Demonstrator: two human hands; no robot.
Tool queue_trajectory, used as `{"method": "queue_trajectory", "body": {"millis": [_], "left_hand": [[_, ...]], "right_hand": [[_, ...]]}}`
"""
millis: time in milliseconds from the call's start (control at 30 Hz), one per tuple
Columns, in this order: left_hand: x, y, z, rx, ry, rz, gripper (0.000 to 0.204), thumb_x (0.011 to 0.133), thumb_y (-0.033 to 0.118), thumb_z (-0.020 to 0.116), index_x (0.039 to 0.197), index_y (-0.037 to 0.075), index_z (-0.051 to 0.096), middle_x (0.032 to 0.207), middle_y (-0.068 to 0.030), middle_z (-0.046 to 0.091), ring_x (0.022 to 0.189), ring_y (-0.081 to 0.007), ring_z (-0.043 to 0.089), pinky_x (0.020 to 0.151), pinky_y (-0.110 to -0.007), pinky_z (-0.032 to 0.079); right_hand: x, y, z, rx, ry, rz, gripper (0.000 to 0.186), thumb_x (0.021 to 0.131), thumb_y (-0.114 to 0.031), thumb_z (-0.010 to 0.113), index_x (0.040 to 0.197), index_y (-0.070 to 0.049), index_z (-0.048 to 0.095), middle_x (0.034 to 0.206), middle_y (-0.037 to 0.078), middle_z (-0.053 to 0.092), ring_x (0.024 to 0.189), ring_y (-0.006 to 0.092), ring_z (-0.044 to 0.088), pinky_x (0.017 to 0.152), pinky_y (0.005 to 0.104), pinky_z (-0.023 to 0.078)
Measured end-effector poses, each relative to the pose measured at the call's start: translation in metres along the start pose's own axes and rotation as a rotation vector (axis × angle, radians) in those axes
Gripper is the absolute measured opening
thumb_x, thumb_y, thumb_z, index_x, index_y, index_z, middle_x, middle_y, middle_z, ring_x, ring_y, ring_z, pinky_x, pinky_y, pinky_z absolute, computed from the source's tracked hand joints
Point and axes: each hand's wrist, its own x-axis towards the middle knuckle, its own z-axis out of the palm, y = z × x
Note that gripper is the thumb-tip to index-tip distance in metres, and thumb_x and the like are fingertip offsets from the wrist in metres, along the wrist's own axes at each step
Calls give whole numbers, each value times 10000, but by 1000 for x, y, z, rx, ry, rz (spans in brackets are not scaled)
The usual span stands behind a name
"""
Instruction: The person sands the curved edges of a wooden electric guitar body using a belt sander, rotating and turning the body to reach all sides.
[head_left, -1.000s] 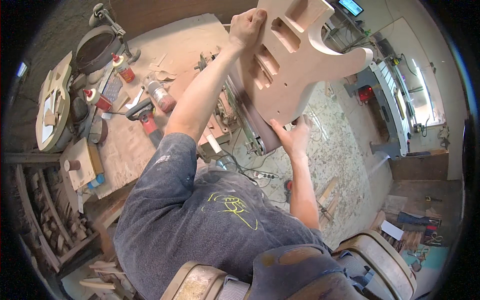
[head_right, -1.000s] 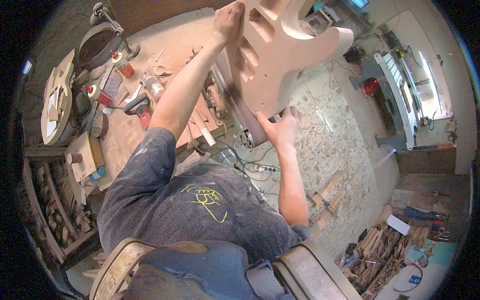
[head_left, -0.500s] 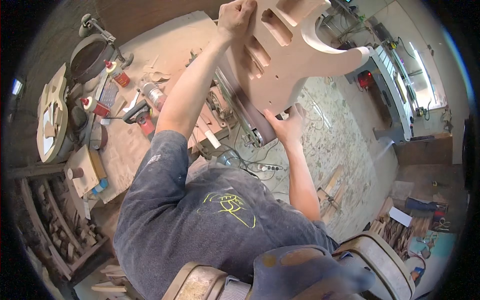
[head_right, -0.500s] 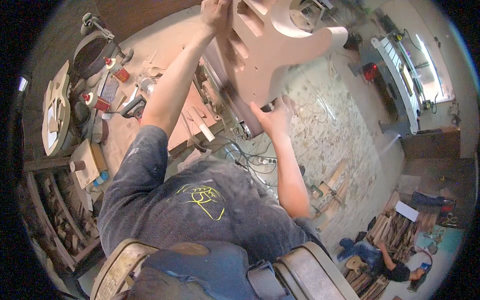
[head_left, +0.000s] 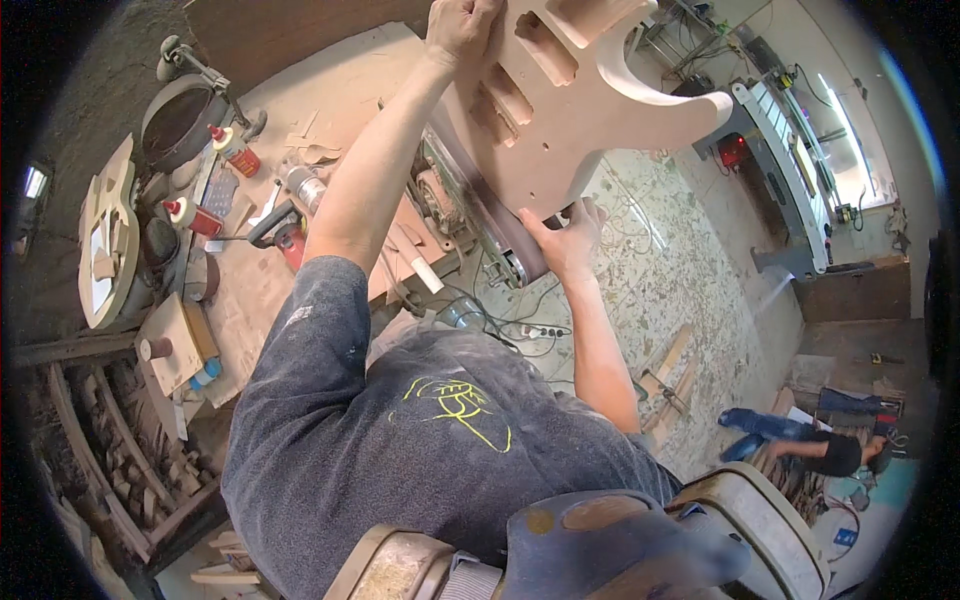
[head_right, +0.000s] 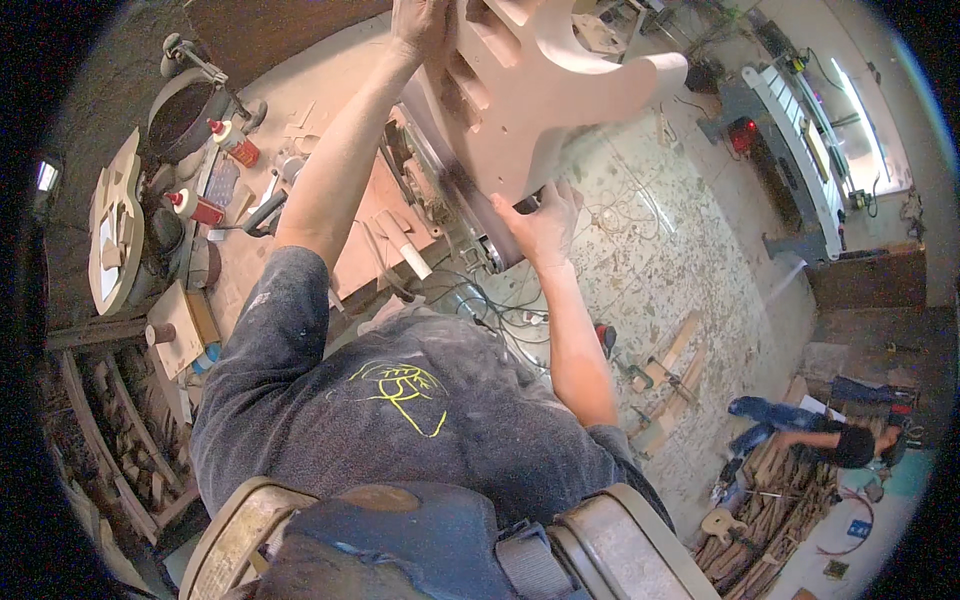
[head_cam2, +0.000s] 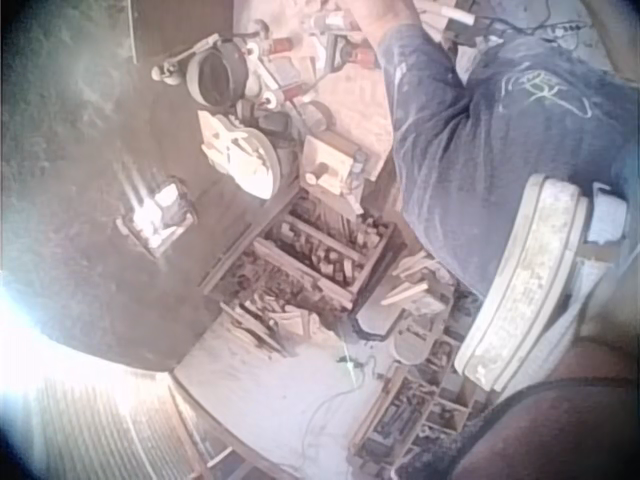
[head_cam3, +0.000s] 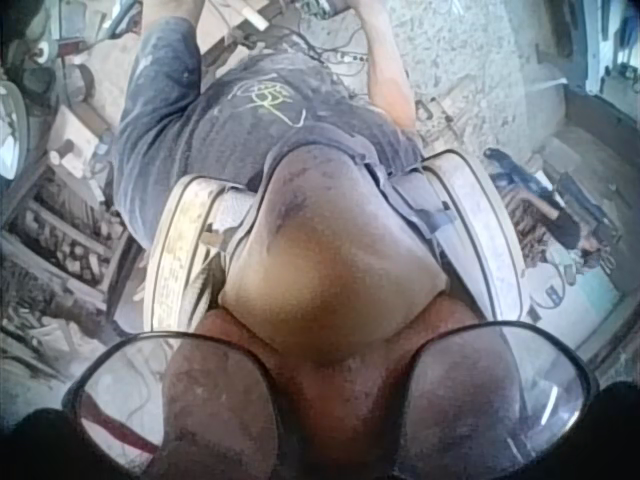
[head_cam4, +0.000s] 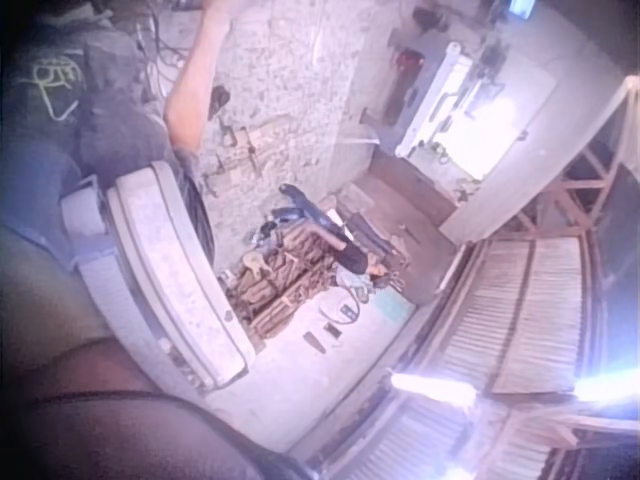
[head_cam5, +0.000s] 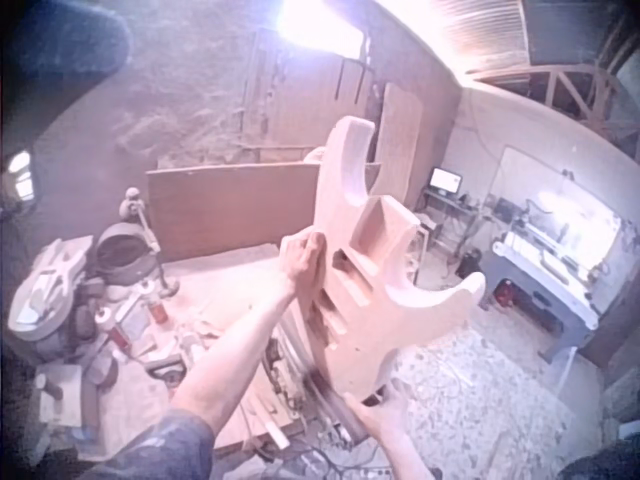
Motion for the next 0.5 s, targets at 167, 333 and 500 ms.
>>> {"method": "queue_trajectory", "body": {"millis": [167,333,500], "left_hand": [[-23,-16,19,133,209,193,420,1045,278,388,750,34,563,655,-204,533,635,-416,560,629,-498,432],[-36,-9,16,-219,38,-446,562,1062,426,382,841,2,676,755,-230,660,726,-389,646,664,-484,459],[-38,-14,20,-216,41,-423,562,1056,429,375,829,-6,649,737,-235,633,711,-402,624,661,-493,442]], "right_hand": [[-3,-3,-27,-60,-58,14,544,665,-430,865,984,-21,700,943,156,664,992,361,566,901,474,441],[0,-19,-57,-163,-121,-15,520,657,-422,873,910,-2,701,849,149,651,936,350,568,865,461,445],[-2,-12,-47,-155,-129,38,499,667,-414,865,901,-4,702,854,142,645,937,331,562,848,454,451]]}}
